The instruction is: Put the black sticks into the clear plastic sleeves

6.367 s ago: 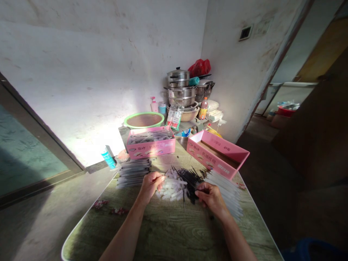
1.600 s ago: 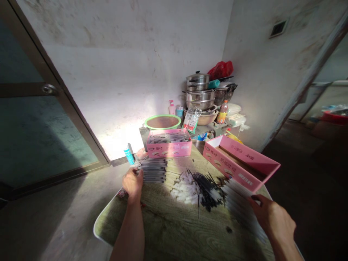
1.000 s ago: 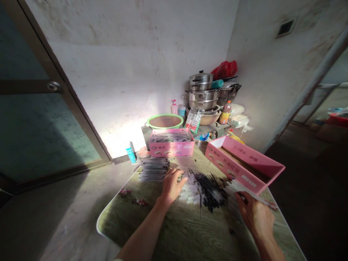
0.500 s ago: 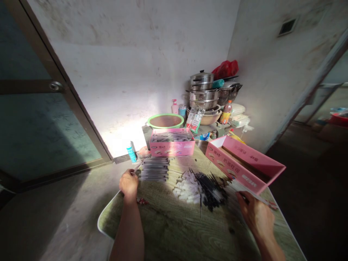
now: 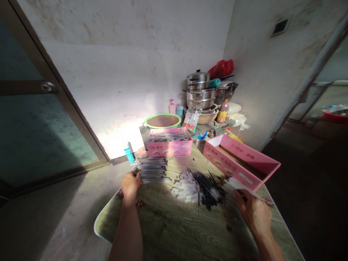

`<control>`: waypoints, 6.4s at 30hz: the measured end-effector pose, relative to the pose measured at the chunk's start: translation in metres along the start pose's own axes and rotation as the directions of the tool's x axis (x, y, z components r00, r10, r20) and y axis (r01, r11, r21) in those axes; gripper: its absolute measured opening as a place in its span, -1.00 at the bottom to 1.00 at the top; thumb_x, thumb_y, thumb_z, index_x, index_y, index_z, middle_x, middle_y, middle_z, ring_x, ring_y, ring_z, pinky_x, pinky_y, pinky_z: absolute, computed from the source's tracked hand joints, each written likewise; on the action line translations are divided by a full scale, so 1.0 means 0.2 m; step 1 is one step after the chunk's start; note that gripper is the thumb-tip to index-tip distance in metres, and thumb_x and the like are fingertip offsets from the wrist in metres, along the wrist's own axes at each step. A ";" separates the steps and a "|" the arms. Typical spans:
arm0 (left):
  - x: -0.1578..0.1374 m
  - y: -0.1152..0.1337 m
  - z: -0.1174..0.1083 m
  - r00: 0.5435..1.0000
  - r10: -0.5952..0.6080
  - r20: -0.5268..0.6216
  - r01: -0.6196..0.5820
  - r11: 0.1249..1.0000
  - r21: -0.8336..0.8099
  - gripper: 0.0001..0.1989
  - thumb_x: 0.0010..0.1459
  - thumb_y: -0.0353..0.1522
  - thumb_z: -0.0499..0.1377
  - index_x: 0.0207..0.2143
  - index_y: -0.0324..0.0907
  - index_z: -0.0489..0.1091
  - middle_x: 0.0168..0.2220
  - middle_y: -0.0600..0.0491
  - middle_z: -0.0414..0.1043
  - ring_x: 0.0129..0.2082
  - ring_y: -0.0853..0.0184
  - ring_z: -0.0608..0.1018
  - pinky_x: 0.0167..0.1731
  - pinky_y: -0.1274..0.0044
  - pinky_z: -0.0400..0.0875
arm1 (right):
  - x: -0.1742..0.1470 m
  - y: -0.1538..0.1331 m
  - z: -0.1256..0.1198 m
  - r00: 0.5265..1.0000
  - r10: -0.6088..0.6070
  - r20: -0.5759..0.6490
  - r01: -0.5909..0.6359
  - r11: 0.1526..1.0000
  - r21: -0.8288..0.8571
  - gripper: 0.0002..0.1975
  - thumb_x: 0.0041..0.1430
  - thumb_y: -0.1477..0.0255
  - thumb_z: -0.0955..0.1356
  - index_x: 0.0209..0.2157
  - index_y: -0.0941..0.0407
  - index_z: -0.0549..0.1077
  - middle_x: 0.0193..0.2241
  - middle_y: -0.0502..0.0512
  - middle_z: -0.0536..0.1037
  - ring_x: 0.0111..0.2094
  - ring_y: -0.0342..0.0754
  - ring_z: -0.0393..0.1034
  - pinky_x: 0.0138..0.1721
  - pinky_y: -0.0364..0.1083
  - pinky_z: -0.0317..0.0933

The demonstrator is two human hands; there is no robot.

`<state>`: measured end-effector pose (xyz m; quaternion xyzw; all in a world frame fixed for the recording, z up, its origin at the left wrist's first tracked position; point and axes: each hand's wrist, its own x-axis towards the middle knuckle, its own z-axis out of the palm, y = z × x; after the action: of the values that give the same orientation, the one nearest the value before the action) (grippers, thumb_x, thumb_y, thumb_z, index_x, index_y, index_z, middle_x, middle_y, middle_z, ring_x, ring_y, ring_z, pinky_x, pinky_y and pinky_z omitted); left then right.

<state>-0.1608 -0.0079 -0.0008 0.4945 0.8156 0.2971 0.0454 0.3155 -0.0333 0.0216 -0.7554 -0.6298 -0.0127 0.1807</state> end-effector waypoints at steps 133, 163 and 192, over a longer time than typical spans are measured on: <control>-0.33 0.59 0.28 0.594 0.579 0.558 0.078 0.649 -0.757 -0.81 0.00 -0.32 0.24 -0.43 -0.31 0.50 -0.62 0.09 0.40 -0.67 0.47 0.38 -0.62 0.62 0.26 | -0.09 -0.27 0.12 0.884 -0.332 0.330 -0.159 0.451 0.878 -0.74 0.13 0.23 0.33 -0.42 0.15 0.47 -0.65 -0.03 0.43 -0.66 -0.16 0.26 -0.58 -0.17 0.11; -0.32 0.60 0.29 0.738 0.507 0.446 0.015 0.648 -0.761 -0.72 0.00 -0.30 0.24 -0.24 -0.24 0.55 -0.54 0.06 0.46 -0.62 0.43 0.41 -0.62 0.61 0.31 | -0.07 -0.25 0.14 0.901 -0.229 0.369 -0.267 0.379 0.886 -0.62 0.03 0.08 0.38 -0.38 0.15 0.47 -0.68 -0.05 0.42 -0.72 -0.19 0.22 -0.70 -0.20 0.00; -0.31 0.63 0.17 0.834 0.488 0.259 -0.092 0.585 -0.806 -0.89 -0.03 -0.37 0.22 -0.54 -0.23 0.45 -0.65 0.16 0.28 -0.63 0.48 0.29 -0.62 0.65 0.14 | -0.06 -0.23 0.13 0.862 -0.228 0.452 -0.412 0.204 0.888 -0.68 -0.03 0.16 0.41 -0.48 0.15 0.38 -0.67 -0.02 0.48 -0.73 -0.16 0.30 -0.75 -0.22 0.06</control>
<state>-0.0194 -0.0024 0.0242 0.6128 0.4808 0.4922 0.3887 0.2633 -0.0306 0.0053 -0.4827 -0.4682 0.5900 0.4469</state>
